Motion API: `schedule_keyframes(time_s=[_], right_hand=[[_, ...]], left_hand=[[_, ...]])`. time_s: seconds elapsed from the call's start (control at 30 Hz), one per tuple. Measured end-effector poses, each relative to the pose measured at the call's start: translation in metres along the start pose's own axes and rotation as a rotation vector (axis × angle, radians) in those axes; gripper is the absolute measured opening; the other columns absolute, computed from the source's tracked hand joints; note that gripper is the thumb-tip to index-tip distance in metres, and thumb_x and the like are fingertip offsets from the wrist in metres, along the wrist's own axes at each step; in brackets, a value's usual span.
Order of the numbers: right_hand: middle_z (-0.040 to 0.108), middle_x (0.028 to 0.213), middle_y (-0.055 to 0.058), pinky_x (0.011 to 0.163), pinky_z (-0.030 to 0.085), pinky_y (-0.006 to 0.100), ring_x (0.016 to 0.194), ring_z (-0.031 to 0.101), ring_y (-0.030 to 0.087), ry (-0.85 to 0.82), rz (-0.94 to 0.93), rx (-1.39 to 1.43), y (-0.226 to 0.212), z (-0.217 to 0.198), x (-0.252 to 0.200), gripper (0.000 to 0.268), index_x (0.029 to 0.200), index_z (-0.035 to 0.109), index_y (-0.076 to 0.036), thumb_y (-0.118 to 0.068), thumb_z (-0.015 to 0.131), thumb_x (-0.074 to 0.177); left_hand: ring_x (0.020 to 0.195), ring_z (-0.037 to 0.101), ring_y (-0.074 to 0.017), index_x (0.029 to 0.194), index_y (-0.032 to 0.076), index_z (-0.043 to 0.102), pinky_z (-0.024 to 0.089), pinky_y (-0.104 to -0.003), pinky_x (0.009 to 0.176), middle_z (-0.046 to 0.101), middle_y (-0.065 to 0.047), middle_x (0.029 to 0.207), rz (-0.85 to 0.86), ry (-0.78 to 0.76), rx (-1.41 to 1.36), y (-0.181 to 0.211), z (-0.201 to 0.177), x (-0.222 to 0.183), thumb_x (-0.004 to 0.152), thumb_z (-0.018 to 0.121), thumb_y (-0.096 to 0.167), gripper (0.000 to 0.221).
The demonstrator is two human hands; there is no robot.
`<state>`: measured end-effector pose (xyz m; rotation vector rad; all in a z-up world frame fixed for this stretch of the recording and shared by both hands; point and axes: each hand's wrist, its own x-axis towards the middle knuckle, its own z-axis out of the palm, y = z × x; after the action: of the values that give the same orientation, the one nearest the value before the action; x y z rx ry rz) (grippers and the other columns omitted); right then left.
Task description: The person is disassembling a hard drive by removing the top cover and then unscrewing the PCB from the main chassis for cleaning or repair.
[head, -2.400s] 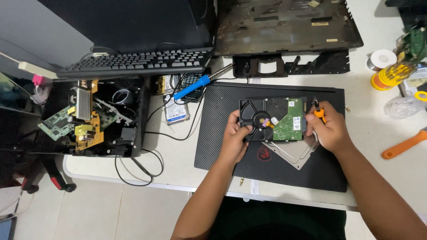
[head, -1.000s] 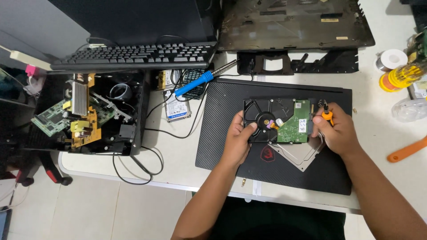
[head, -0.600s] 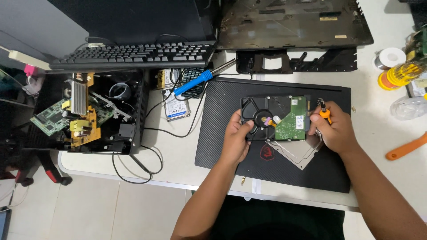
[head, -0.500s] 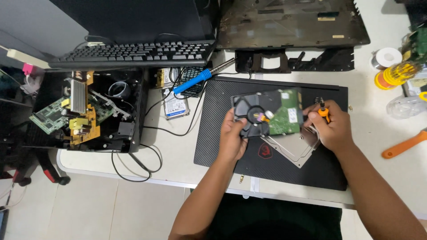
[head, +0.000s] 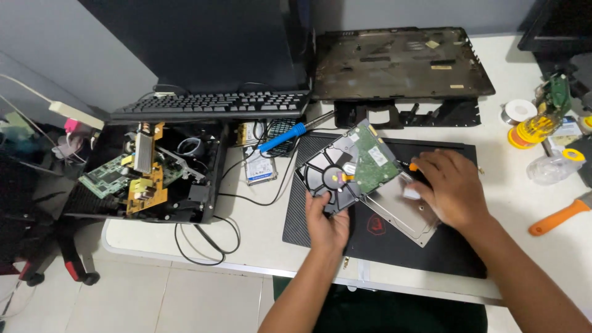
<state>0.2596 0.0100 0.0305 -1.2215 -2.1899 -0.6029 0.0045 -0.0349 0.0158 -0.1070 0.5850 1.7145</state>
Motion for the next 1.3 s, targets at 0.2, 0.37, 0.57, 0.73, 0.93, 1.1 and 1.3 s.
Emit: schedule_keyframes(time_s=[0.2, 0.37, 0.57, 0.73, 0.93, 1.1, 1.3], right_hand=[[0.074, 0.119, 0.022, 0.092, 0.057, 0.046, 0.106, 0.072, 0.029, -0.282, 0.709, 1.526, -0.051, 0.008, -0.019, 0.059, 0.15, 0.046, -0.005, -0.043, 0.041, 0.104], [0.067, 0.113, 0.007, 0.075, 0.059, 0.026, 0.093, 0.069, 0.013, 0.085, 1.155, 1.923, -0.074, -0.058, 0.056, 0.036, 0.136, 0.057, -0.005, -0.004, 0.057, 0.1], [0.043, 0.154, 0.024, 0.119, 0.032, 0.058, 0.143, 0.045, 0.03, -0.115, 1.306, 1.489, -0.044, -0.052, 0.055, 0.054, 0.154, 0.04, 0.001, -0.019, 0.052, 0.105], [0.067, 0.131, 0.025, 0.113, 0.042, 0.052, 0.127, 0.06, 0.033, -0.494, 0.835, 1.367, 0.006, -0.003, 0.034, 0.042, 0.138, 0.063, 0.001, -0.017, 0.061, 0.1], [0.069, 0.137, 0.019, 0.11, 0.047, 0.053, 0.13, 0.061, 0.041, -1.115, 0.333, 0.97, -0.028, -0.035, 0.084, 0.052, 0.144, 0.063, -0.015, -0.042, 0.047, 0.103], [0.075, 0.127, 0.008, 0.105, 0.052, 0.046, 0.125, 0.066, 0.033, -1.005, 0.231, 0.796, -0.027, -0.023, 0.085, 0.035, 0.129, 0.072, -0.023, -0.036, 0.052, 0.102], [0.078, 0.104, 0.007, 0.094, 0.055, 0.046, 0.108, 0.071, 0.034, -0.657, 0.297, 0.745, -0.021, -0.046, 0.069, 0.024, 0.116, 0.075, -0.021, -0.028, 0.06, 0.1]], left_hand=[[0.124, 0.063, -0.0267, 0.133, 0.02, 0.057, 0.052, -0.047, 0.11, 0.069, -0.009, 0.132, 0.054, -0.129, -0.018, -0.02, 0.038, -0.045, 0.092, 0.056, -0.001, 0.046], [0.132, 0.056, -0.0192, 0.139, 0.014, 0.049, 0.05, -0.041, 0.111, 0.061, -0.01, 0.14, 0.04, -0.534, 0.268, -0.048, -0.024, -0.027, 0.1, 0.054, 0.051, 0.054], [0.136, 0.055, -0.0332, 0.146, 0.005, 0.049, 0.049, -0.044, 0.11, 0.056, -0.022, 0.147, -0.276, -0.529, 0.422, 0.025, -0.02, -0.006, 0.099, 0.041, 0.069, 0.08], [0.14, 0.05, -0.0313, 0.15, 0.0, 0.045, 0.04, -0.043, 0.115, 0.055, -0.023, 0.149, -0.065, -0.497, 0.751, 0.047, -0.004, -0.001, 0.103, 0.053, 0.042, 0.063], [0.112, 0.064, -0.025, 0.144, 0.0, 0.055, 0.054, -0.041, 0.097, 0.069, -0.021, 0.126, -0.047, -0.56, 1.242, 0.035, 0.0, -0.004, 0.09, 0.077, 0.015, 0.06], [0.093, 0.069, -0.0147, 0.137, 0.006, 0.065, 0.06, -0.033, 0.083, 0.077, -0.012, 0.11, 0.017, -0.483, 1.387, 0.026, -0.005, 0.004, 0.082, 0.085, 0.019, 0.06], [0.097, 0.069, -0.0203, 0.135, -0.003, 0.064, 0.061, -0.034, 0.08, 0.075, -0.02, 0.112, 0.014, -0.443, 1.409, 0.027, -0.002, 0.0, 0.084, 0.083, 0.017, 0.058]])
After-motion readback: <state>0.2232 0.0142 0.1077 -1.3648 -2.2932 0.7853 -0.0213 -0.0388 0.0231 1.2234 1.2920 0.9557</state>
